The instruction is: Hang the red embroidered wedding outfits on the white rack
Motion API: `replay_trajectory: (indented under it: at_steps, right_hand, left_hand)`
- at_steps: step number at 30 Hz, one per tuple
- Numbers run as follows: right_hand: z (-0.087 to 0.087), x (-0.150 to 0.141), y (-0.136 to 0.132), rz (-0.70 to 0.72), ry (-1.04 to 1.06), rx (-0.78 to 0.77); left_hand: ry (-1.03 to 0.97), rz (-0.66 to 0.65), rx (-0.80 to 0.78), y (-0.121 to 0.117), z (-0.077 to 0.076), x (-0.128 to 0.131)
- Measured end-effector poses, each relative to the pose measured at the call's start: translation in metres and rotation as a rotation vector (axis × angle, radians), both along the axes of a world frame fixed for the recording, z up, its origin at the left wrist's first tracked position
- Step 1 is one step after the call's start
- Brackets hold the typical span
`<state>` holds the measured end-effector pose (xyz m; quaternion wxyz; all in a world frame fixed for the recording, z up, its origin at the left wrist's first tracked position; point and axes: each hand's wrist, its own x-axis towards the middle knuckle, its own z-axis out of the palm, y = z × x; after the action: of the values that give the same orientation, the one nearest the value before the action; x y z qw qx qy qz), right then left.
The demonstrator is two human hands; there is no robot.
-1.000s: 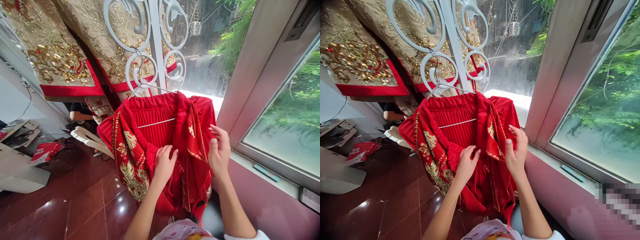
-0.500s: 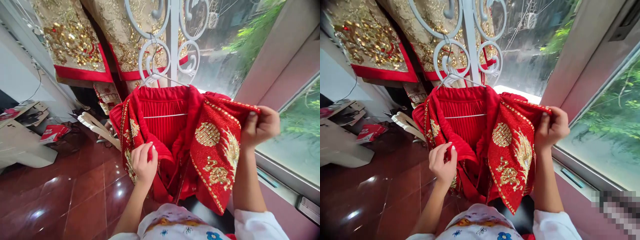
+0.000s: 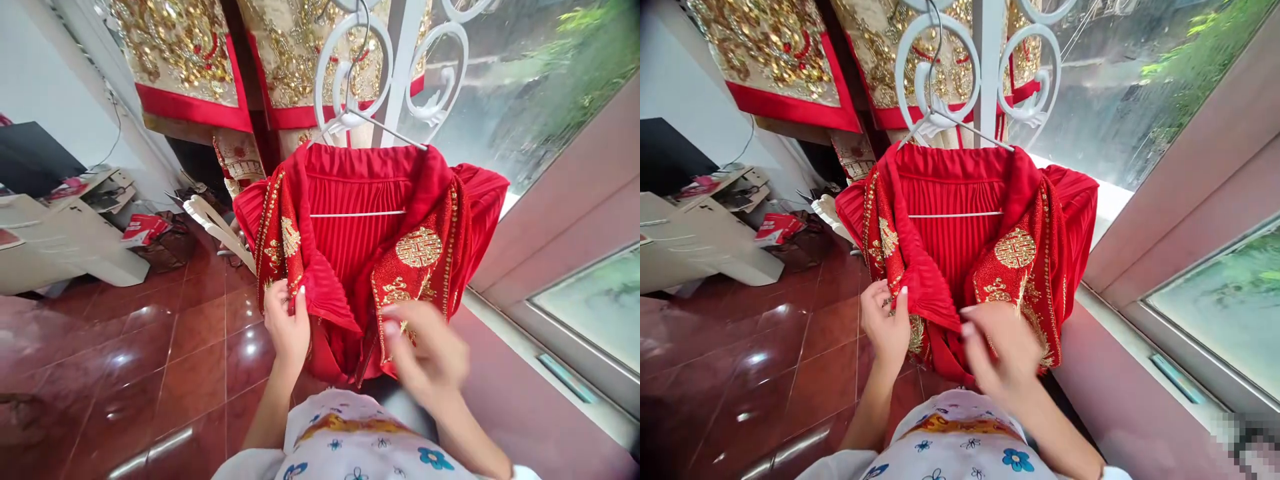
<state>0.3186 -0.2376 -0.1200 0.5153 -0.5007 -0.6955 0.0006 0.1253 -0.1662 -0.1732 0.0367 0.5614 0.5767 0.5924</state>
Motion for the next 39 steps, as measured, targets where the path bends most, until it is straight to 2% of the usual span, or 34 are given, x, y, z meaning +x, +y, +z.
replay_trajectory:
  at_steps: [1,2,3,5,7,9,11,15,18,21,23,24,26,28,30,34,39]
  right_hand:
    - [-0.007,-0.013,0.003,0.129,-0.015,-0.141]
    - [-0.015,-0.020,0.008,0.200,-0.035,-0.294]
    - [-0.025,-0.023,0.015,0.201,-0.068,-0.449]
    - [-0.045,-0.020,0.028,0.091,-0.166,-0.707]
    - [-0.063,-0.014,0.036,0.057,-0.235,-0.860]
    - [-0.078,-0.015,0.037,0.181,-0.155,-0.933]
    - [-0.089,-0.025,0.036,0.293,-0.013,-0.925]
    - [-0.106,-0.048,0.038,0.096,0.053,-0.835]
    - [-0.112,-0.052,0.044,0.191,0.113,-0.848]
    - [-0.115,-0.051,0.046,0.224,0.158,-0.910]
    - [-0.118,-0.050,0.045,0.221,0.192,-0.933]
    - [-0.120,-0.049,0.045,0.252,0.221,-0.949]
    - [-0.123,-0.046,0.044,0.356,0.296,-0.998]
    - [-0.126,-0.041,0.045,0.456,0.384,-1.052]
    - [-0.128,-0.035,0.047,0.499,0.470,-1.089]
    - [-0.132,-0.026,0.051,0.466,0.607,-1.112]
    - [-0.130,-0.031,0.050,0.352,0.756,-1.055]
  left_hand:
    - [-0.023,0.007,-0.017,0.002,0.002,-0.006]
    - [-0.038,0.025,-0.024,0.005,0.005,-0.013]
    - [-0.045,0.055,-0.012,0.007,0.010,-0.021]
    - [-0.053,0.125,0.044,0.011,0.019,-0.034]
    - [-0.064,0.162,0.094,0.012,0.026,-0.043]
    - [-0.062,0.162,0.089,0.010,0.029,-0.044]
    - [-0.048,0.157,0.072,0.007,0.028,-0.040]
    - [-0.038,0.147,0.075,0.004,0.024,-0.033]
    - [-0.057,0.119,0.093,0.004,0.019,-0.034]
    - [-0.092,0.159,0.314,-0.008,-0.002,-0.033]
    - [0.047,0.056,0.410,-0.025,-0.028,-0.027]
    - [0.175,-0.052,0.363,-0.035,-0.043,-0.022]
    - [0.417,-0.258,0.066,-0.051,-0.073,-0.010]
    - [0.500,-0.312,-0.196,-0.058,-0.099,0.002]
    - [0.511,-0.332,-0.299,-0.054,-0.118,0.011]
    - [0.584,-0.460,-0.424,-0.034,-0.139,0.026]
    - [0.556,-0.393,-0.546,-0.022,-0.154,0.048]
